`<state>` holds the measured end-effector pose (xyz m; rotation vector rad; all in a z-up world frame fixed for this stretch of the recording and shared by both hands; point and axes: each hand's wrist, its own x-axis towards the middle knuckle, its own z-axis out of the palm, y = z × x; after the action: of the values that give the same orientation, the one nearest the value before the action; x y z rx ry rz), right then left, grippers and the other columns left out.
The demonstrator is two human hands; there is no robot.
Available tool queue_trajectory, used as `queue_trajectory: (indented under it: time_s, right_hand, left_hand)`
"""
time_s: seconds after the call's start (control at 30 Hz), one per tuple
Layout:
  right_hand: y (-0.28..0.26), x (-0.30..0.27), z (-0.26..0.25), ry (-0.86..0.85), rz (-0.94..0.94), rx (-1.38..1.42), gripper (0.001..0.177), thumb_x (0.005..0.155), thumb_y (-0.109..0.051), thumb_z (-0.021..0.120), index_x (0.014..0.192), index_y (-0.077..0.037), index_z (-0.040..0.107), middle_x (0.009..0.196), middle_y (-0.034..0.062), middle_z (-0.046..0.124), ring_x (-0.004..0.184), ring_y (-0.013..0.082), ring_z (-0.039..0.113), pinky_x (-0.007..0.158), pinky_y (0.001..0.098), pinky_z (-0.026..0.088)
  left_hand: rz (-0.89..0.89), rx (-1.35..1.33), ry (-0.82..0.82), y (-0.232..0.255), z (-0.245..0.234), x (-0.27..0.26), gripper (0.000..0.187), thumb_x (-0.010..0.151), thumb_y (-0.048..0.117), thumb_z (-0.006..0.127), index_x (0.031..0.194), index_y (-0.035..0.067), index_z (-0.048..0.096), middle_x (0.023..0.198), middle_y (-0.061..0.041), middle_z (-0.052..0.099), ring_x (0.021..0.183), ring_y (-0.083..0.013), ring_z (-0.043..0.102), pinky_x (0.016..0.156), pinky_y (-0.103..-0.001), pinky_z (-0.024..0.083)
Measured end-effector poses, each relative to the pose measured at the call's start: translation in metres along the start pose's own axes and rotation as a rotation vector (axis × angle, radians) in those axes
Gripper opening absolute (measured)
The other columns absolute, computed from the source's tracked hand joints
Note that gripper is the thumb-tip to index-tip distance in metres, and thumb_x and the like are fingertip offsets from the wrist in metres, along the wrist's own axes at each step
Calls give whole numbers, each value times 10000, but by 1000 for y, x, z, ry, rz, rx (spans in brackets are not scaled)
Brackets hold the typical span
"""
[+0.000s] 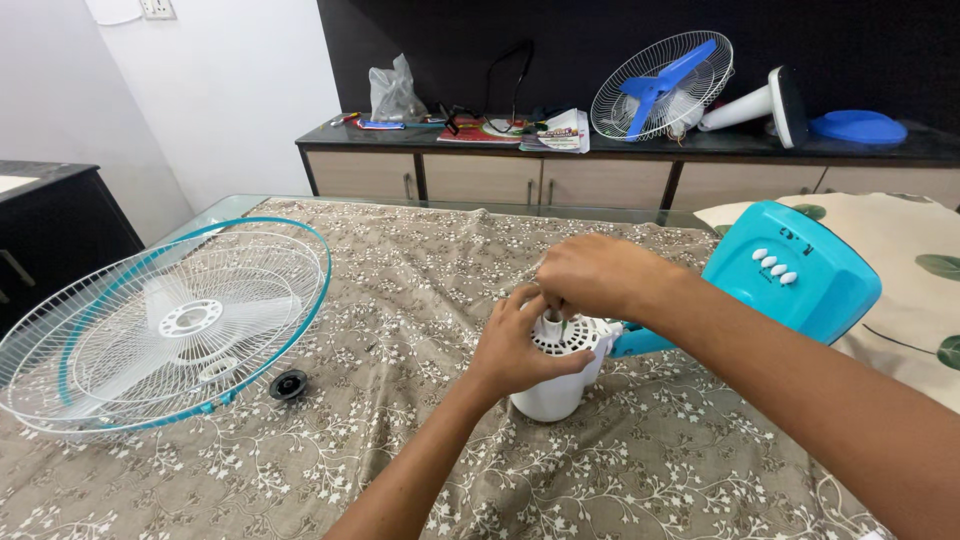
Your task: The person uses a screwdriver to loosen and remove screws from the rear motor housing of a disassembled electric fan. They repeatedly adjust the fan motor housing and manipulate the screwdriver to access the fasteners.
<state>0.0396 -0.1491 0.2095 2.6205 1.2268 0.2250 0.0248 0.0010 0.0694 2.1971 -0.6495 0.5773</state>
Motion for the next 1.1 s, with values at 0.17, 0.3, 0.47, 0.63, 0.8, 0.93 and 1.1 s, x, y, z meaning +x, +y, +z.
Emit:
queue_trajectory:
  time_s: [0.17, 0.3, 0.47, 0.63, 0.8, 0.93, 1.1]
  right_hand:
    - [0, -6, 0, 17, -69, -6, 59, 737, -128, 789, 772, -81, 787, 894, 77, 722, 999, 283, 669, 812, 443, 542]
    - [2, -9, -4, -49, -104, -7, 157, 717, -50, 775, 861, -111, 792, 981, 40, 690, 1064, 248, 644, 842, 408, 547]
    - [5, -12, -7, -61, -99, 10, 166, 756, -58, 760, 911, -115, 785, 966, 20, 690, 1031, 228, 659, 838, 415, 543]
    - [9, -12, -6, 21, -244, -22, 177, 776, -130, 748, 946, -115, 796, 907, 39, 699, 1005, 241, 643, 821, 422, 538]
    - [9, -10, -7, 17, -293, -49, 154, 767, -132, 740, 906, -104, 798, 911, 34, 708, 1012, 230, 645, 817, 411, 539]
    - [6, -12, -10, 29, -280, -42, 175, 765, -140, 745, 927, -114, 806, 933, 44, 707, 987, 234, 643, 827, 409, 530]
    - [4, -14, -12, 7, -264, -27, 209, 738, -109, 755, 937, -123, 815, 936, 19, 710, 972, 202, 624, 845, 374, 521]
  left_hand:
    - [-69, 31, -81, 4, -3, 3, 813, 637, 642, 804, 1294, 182, 670, 1449, -151, 497, 1337, -397, 461, 1057, -558, 426]
    - [-96, 40, -111, 7, -6, 2, 781, 637, 635, 798, 1267, 189, 680, 1451, -138, 498, 1345, -377, 466, 1066, -539, 430]
    - [-88, 42, -63, 10, -6, 1, 813, 621, 629, 802, 1287, 181, 673, 1452, -119, 523, 1321, -362, 495, 1052, -512, 447]
    - [-69, 25, -39, 9, -5, 2, 865, 614, 623, 810, 1337, 170, 665, 1448, -144, 520, 1305, -374, 498, 1045, -509, 453]
    - [-103, 32, -64, 8, -2, 1, 866, 599, 623, 811, 1312, 151, 675, 1457, -150, 517, 1320, -376, 488, 1027, -519, 451]
    - [-80, 25, -48, 7, -3, 1, 846, 609, 644, 793, 1281, 140, 692, 1463, -146, 533, 1314, -372, 505, 1049, -516, 456]
    - [-114, 7, -76, 7, 1, 1, 810, 613, 628, 788, 1240, 123, 703, 1452, -168, 536, 1339, -374, 495, 1017, -540, 478]
